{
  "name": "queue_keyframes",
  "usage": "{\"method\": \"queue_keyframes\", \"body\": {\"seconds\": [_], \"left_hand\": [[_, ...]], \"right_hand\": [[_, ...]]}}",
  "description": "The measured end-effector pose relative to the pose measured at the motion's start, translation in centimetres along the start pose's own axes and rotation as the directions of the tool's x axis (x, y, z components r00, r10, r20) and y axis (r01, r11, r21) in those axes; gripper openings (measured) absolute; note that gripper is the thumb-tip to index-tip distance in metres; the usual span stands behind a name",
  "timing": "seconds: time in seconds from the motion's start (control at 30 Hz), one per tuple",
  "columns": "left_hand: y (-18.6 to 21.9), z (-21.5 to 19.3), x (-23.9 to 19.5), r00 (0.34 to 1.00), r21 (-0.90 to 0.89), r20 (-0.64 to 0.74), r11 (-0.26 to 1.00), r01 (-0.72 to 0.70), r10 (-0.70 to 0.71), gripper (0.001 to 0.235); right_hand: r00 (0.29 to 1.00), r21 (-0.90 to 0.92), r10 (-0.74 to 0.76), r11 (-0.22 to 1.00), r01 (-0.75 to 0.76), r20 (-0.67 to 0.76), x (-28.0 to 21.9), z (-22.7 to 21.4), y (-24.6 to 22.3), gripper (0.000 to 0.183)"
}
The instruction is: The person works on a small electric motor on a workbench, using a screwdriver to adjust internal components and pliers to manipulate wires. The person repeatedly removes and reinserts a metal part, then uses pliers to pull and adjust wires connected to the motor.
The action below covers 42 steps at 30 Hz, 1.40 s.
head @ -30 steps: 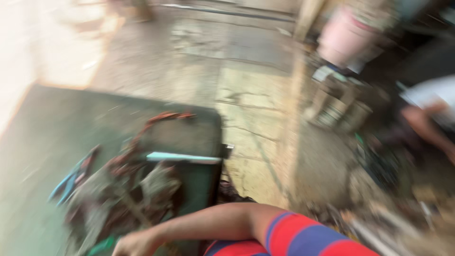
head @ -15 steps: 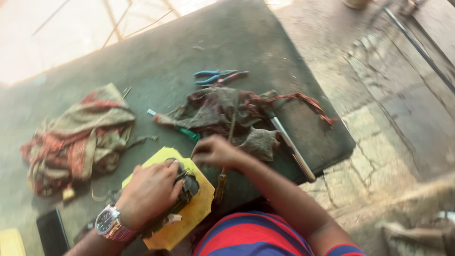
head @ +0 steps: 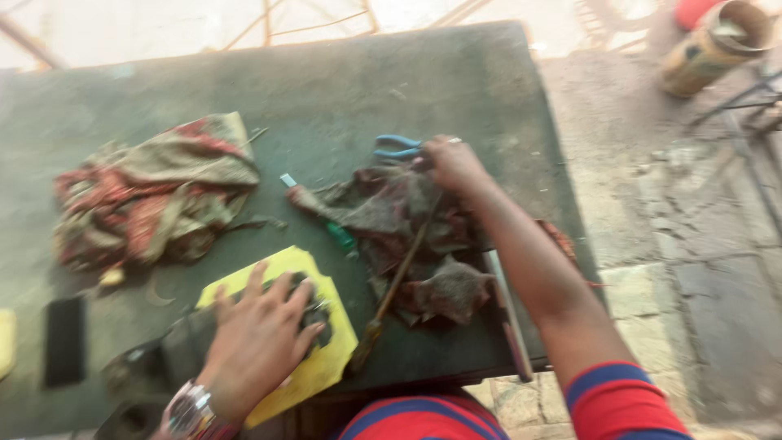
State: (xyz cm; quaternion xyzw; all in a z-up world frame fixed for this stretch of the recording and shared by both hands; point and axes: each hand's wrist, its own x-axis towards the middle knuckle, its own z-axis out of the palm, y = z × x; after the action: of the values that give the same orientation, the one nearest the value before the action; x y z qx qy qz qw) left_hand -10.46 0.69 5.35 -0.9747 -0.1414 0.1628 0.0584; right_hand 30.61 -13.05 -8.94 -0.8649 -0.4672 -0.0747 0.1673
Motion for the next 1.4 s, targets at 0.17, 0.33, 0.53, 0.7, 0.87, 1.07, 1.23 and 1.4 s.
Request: {"method": "queue_keyframes", "body": {"seconds": [0.17, 0.33, 0.53, 0.7, 0.87, 1.07, 1.23, 1.4], "left_hand": [[-0.4, 1.1, 3.1, 0.985, 0.156, 0.145, 0.985, 0.070, -0.093, 0.071], [-0.8, 2.9, 4.4, 0.986, 0.331, 0.105, 0.939, 0.088, -0.129, 0.078], [-1.1, 2.9, 4.7, 0.990, 0.233, 0.060, 0.966, 0.112, -0.129, 0.087], [1.4, 1.8, 3.0, 0.825, -0.186, -0.515, 0.909, -0.373, 0.233, 0.115], [5.4, 2.9, 0.5, 0.559, -0.321, -0.814, 0.682, -0.657, 0.156, 0.121], [8.8, 5.7, -1.2, 0.704, -0.629, -0.633, 0.316, -0.710, 0.320, 0.108], [6.7, 6.7, -1.6, 0.591, -0.314, -0.712, 0.580, -0.752, 0.380, 0.099], [5.5, 7.4, -3.9, 0.679, -0.491, -0.588, 0.473, -0.732, 0.439, 0.083]], "right_hand": [[0.993, -0.183, 0.005, 0.983, 0.018, 0.122, 0.6, 1.2, 1.7, 0.011], [0.998, -0.046, 0.041, 0.998, -0.040, 0.037, 0.3, 0.0, 0.6, 0.018], [0.912, 0.241, 0.108, 0.970, -0.011, -0.396, -3.2, -7.2, -2.4, 0.017], [0.781, 0.620, 0.229, 0.746, 0.242, -0.581, -10.6, -10.3, -9.7, 0.020], [0.860, 0.922, 0.332, 0.159, 0.353, -0.387, -19.1, -10.9, -18.6, 0.027], [0.865, 0.921, 0.422, -0.145, 0.361, -0.272, -23.0, -8.0, -25.1, 0.031], [0.852, 0.930, 0.520, -0.282, 0.235, -0.058, -24.1, -6.9, -25.8, 0.033], [0.824, 0.988, 0.564, -0.148, 0.048, 0.045, -26.5, -5.7, -27.0, 0.048]]}}
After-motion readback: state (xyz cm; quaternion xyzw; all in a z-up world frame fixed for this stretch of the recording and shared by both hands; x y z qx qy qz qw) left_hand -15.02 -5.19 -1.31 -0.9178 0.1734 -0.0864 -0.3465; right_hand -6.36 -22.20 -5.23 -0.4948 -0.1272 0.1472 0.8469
